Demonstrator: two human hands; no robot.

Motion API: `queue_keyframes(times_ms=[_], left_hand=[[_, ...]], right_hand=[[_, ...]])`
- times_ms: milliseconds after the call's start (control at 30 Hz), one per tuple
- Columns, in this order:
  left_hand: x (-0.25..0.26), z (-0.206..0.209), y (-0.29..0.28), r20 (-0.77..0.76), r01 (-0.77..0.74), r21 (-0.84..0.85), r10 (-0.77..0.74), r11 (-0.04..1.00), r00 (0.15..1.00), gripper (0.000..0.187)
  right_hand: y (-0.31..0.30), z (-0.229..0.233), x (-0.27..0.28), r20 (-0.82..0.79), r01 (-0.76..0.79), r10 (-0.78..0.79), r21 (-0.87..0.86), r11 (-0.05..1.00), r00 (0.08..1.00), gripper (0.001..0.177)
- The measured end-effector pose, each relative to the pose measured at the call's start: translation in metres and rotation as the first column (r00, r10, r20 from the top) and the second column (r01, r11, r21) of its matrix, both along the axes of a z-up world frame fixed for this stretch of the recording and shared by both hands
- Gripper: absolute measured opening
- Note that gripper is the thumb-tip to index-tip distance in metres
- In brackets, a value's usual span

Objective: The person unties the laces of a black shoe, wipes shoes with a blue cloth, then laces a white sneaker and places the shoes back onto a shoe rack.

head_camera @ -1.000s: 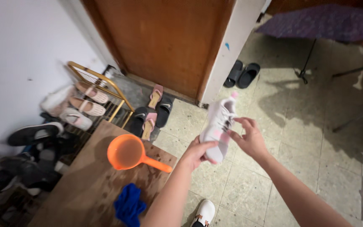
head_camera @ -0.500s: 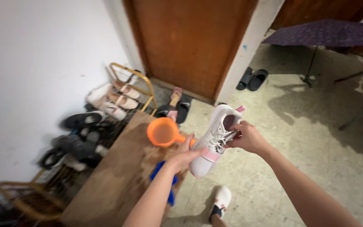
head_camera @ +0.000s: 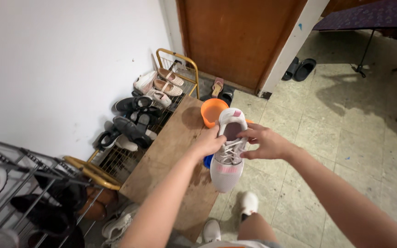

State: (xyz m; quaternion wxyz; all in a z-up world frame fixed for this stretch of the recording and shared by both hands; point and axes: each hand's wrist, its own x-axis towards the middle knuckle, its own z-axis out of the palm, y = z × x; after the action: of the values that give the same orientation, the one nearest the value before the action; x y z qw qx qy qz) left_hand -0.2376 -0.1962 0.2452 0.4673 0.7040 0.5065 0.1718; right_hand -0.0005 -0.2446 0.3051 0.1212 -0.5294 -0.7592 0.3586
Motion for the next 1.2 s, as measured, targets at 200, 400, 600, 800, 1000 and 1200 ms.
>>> queue_keyframes(times_ms=[200, 400, 600, 800, 1000, 1200], left_hand=[[-0.032, 0.005, -0.033, 0.235, 0.188, 0.090, -0.204, 0.978, 0.950, 0.059], [-0.036, 0.011, -0.038, 0.467, 0.225, -0.242, -0.090, 0.944, 0.879, 0.049], [-0.006, -0.001, -0.049, 0.095, -0.082, 0.048, 0.077, 0.995, 0.992, 0.044], [0.022, 0.006, -0.068, -0.145, -0.178, 0.099, 0.191, 0.979, 0.971, 0.053], [0.054, 0.037, -0.097, 0.021, -0.185, 0.823, 0.296, 0.537, 0.955, 0.044], [0.033, 0.036, -0.092, -0.256, 0.176, 0.821, 0.075, 0.543, 0.964, 0.005]], right_hand=[[-0.014, -0.014, 0.024, -0.306, -0.077, 0.072, -0.004, 0.997, 0.949, 0.042], [-0.024, -0.011, 0.037, -0.042, -0.146, 0.169, 0.329, 0.933, 0.985, 0.035], [-0.045, 0.009, 0.015, -0.386, 0.230, -0.237, -0.066, 0.971, 0.891, 0.040], [-0.025, -0.013, 0.005, 0.012, 0.375, -0.390, 0.254, 0.892, 0.921, 0.062], [-0.012, -0.052, 0.001, 0.149, 0.280, -0.356, 0.377, 0.883, 0.922, 0.027], [-0.004, -0.061, -0.011, 0.141, 0.257, -0.338, 0.405, 0.877, 0.931, 0.025]])
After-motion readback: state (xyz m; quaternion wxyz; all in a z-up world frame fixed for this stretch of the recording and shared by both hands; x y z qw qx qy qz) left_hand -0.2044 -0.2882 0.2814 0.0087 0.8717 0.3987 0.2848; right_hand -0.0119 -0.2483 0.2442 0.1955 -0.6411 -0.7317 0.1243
